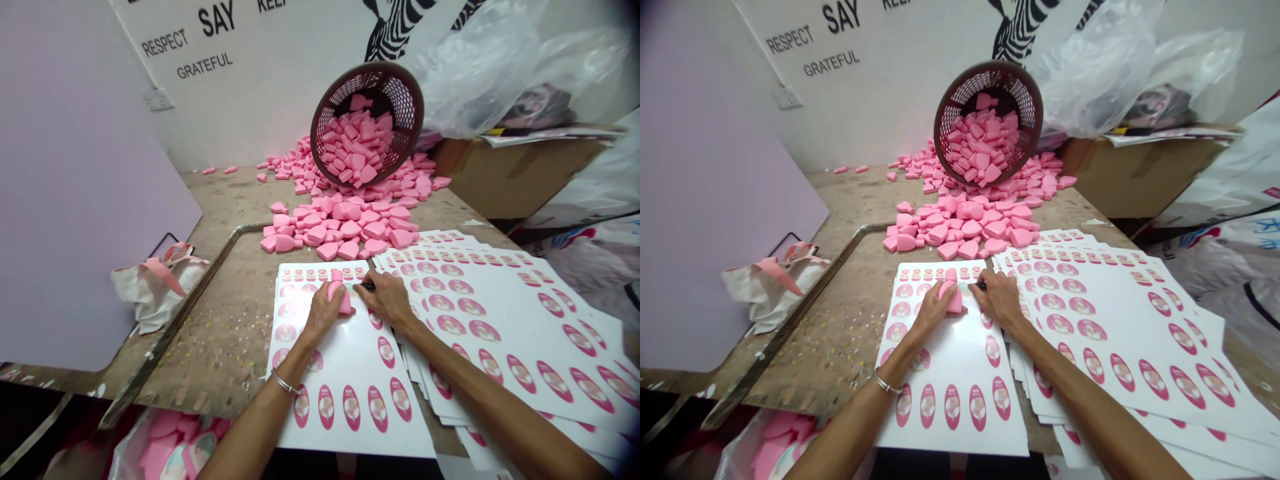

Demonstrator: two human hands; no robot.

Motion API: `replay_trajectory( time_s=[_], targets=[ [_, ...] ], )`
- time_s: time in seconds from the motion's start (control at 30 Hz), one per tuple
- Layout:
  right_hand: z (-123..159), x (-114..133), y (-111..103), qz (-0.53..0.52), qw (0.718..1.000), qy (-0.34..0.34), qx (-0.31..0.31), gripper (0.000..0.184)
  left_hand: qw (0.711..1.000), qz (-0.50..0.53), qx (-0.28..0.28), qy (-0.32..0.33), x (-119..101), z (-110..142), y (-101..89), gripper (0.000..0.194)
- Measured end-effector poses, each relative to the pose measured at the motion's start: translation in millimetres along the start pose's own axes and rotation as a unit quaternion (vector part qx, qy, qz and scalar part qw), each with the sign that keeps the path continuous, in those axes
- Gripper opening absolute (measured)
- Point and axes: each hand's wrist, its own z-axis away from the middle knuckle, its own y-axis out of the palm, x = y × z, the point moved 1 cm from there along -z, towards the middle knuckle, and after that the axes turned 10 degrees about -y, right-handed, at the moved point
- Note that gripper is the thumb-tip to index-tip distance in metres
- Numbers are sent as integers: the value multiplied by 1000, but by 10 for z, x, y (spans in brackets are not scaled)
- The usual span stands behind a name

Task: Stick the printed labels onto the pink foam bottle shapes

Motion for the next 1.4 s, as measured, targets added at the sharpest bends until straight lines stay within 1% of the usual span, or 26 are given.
replay_trajectory(
  time_s=[0.1, 0.17, 0.23, 0.27, 0.3, 0.37, 0.4, 0.43, 0.53, 0.6, 0.7, 0.83, 0.93, 1.1, 1.4],
  targets=[
    [19, 62, -5, 4, 1000, -27, -14, 17, 1000, 16, -6, -5, 13, -14, -3, 38],
    [41, 91, -38, -5, 998, -50, -33, 20, 999, 34, 1, -14, 26, -29, -4, 40],
    [60, 95, -106, -42, 996, -43, -66, 24, 998, 54, 11, -22, 36, -46, -10, 43],
    [68, 89, -152, -78, 993, -17, -86, 25, 997, 65, 15, -25, 37, -51, -14, 43],
    [76, 83, -204, -124, 987, 25, -103, 26, 997, 76, 19, -27, 35, -51, -19, 44],
    [98, 97, -309, -222, 961, 114, -118, 29, 995, 93, 27, -30, 17, -26, -24, 46],
    [113, 127, -356, -263, 947, 145, -112, 31, 994, 105, 32, -31, 1, 2, -23, 47],
    [132, 173, -396, -294, 937, 163, -99, 32, 991, 122, 38, -33, -17, 42, -19, 48],
    [201, 380, -471, -354, 920, 160, -44, 36, 977, 196, 54, -67, -80, 214, -2, 55],
    [242, 524, -496, -376, 914, 148, -26, 38, 966, 236, 60, -87, -120, 343, 2, 58],
    [271, 680, -531, -378, 918, 118, -31, 30, 963, 249, 63, -79, -162, 490, -22, 58],
    [270, 772, -582, -368, 924, 99, -36, 26, 962, 256, 68, -72, -171, 576, -76, 62],
    [269, 805, -611, -359, 928, 95, -39, 25, 958, 268, 72, -71, -167, 598, -91, 64],
    [272, 846, -611, -354, 929, 100, -40, 23, 954, 279, 69, -86, -156, 606, -83, 61],
    [260, 872, -580, -351, 931, 90, -50, 24, 948, 296, 64, -96, -164, 586, -100, 58]
  ],
)
